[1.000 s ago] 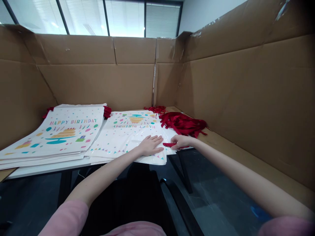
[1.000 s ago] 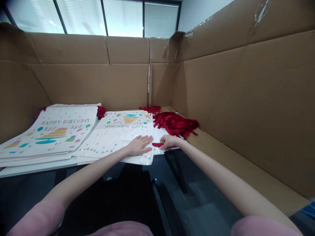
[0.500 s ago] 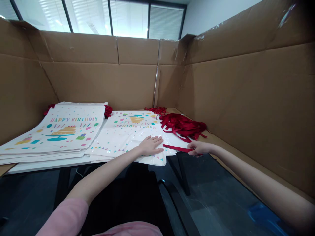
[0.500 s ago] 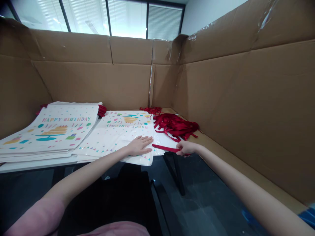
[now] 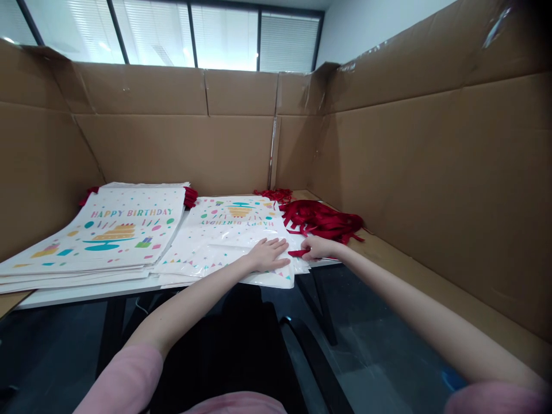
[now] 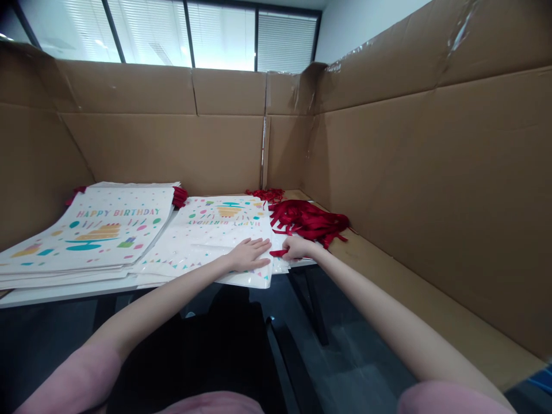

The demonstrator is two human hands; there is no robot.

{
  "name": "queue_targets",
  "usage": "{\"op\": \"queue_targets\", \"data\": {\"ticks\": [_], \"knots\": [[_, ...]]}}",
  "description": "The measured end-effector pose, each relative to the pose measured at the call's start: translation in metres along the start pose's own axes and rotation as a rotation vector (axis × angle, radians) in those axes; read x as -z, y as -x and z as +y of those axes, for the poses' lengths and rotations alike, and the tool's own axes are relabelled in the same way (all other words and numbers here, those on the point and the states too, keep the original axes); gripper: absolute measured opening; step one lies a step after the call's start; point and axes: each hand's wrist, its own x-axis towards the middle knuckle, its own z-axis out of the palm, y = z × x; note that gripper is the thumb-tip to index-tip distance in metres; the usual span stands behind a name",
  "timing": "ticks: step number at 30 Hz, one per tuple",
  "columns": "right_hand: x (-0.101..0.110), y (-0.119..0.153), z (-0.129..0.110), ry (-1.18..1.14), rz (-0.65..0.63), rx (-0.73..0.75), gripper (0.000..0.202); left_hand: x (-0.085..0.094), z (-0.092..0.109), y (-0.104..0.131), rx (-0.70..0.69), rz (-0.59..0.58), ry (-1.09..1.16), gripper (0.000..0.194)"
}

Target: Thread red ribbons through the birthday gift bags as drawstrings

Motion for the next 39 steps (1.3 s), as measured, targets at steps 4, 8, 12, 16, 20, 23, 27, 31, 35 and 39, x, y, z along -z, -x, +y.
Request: {"op": "queue_targets", "data": {"ticks": [4, 8, 12, 16, 20, 23, 27, 31, 35, 39], "knots": [[0.003, -0.011, -0.009, 0.02, 0.01, -0.019, 0.013, -0.003, 0.0, -0.005, 0.019, 0.005, -0.007, 0.067], [0.005, -0.009, 0.004, 0.002, -0.015, 0.032, 0.022, -0.002, 0.001, -0.005, 0.009, 0.009, -0.002, 0.069], [0.008, 0.002, 0.026, -0.01, -0.017, 0.05, 0.029, -0.001, 0.001, -0.003, 0.0, 0.009, 0.013, 0.069], [0.007, 0.012, 0.049, -0.094, -0.045, -0.043, 0.033, -0.001, 0.001, -0.002, 0.002, 0.009, 0.024, 0.068], [0.004, 0.019, 0.069, -0.242, -0.034, -0.094, 0.037, -0.001, 0.001, -0.003, -0.002, 0.007, 0.024, 0.068], [0.003, 0.024, 0.08, -0.274, -0.02, -0.142, 0.037, -0.001, 0.001, -0.003, 0.0, 0.004, 0.022, 0.069], [0.001, 0.029, 0.086, -0.207, -0.003, -0.174, 0.037, -0.001, 0.001, -0.003, 0.001, 0.003, 0.023, 0.07], [0.001, 0.032, 0.088, -0.166, -0.015, -0.254, 0.04, -0.002, 0.001, -0.003, -0.002, 0.013, 0.025, 0.07], [0.0, 0.033, 0.09, -0.204, -0.033, -0.257, 0.042, -0.002, 0.0, -0.003, 0.0, 0.014, 0.025, 0.07], [0.0, 0.034, 0.093, -0.218, -0.023, -0.246, 0.044, -0.002, 0.0, -0.003, -0.001, 0.012, 0.02, 0.069]]}}
